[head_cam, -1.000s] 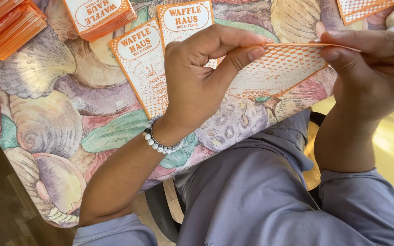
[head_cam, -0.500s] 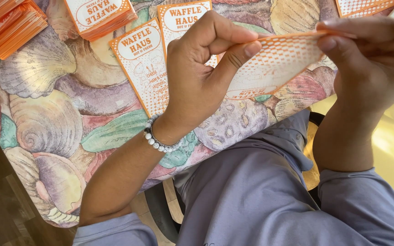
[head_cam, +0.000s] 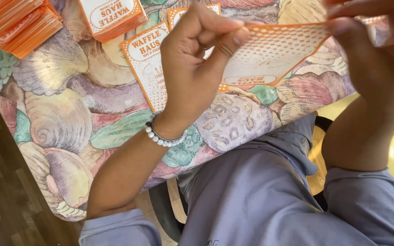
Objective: Applying glue to the edges of paper bags and folding them to assemble or seal them.
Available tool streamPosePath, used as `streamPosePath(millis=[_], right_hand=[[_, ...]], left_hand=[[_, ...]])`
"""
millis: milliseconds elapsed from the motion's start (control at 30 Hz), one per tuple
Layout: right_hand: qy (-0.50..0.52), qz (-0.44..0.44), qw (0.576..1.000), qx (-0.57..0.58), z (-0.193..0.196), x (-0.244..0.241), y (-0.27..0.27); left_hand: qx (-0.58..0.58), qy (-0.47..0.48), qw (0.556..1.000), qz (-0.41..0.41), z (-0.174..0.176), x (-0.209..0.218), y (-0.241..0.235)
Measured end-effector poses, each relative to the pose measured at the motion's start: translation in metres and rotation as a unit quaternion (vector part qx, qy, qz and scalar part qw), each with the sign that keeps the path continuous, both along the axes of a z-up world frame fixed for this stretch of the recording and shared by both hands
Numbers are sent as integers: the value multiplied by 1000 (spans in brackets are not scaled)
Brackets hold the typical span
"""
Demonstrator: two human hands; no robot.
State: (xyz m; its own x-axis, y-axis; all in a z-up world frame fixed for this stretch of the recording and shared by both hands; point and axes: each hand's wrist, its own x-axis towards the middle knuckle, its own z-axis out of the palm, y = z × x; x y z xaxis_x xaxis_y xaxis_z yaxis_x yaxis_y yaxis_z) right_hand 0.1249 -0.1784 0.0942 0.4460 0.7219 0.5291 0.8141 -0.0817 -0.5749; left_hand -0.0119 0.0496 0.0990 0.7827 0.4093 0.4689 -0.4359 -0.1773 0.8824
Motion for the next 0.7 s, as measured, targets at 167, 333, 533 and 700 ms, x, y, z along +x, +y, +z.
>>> streamPosePath(millis=[167,333,533,700], right_hand=[[229,62,965,111,-22,-23,12],[120,15,992,-26,-5,-13,-10],[-21,-1,986,-164,8,-8,-23],[203,-5,976,72,-42,-2,-45]], left_hand=[[-323,-40,944,-60,-16,14,-2],[-300,-22,942,-150,-21,14,20],[38,128,981,-139,8,4,6],[-9,82,994,-78,-5,6,1]])
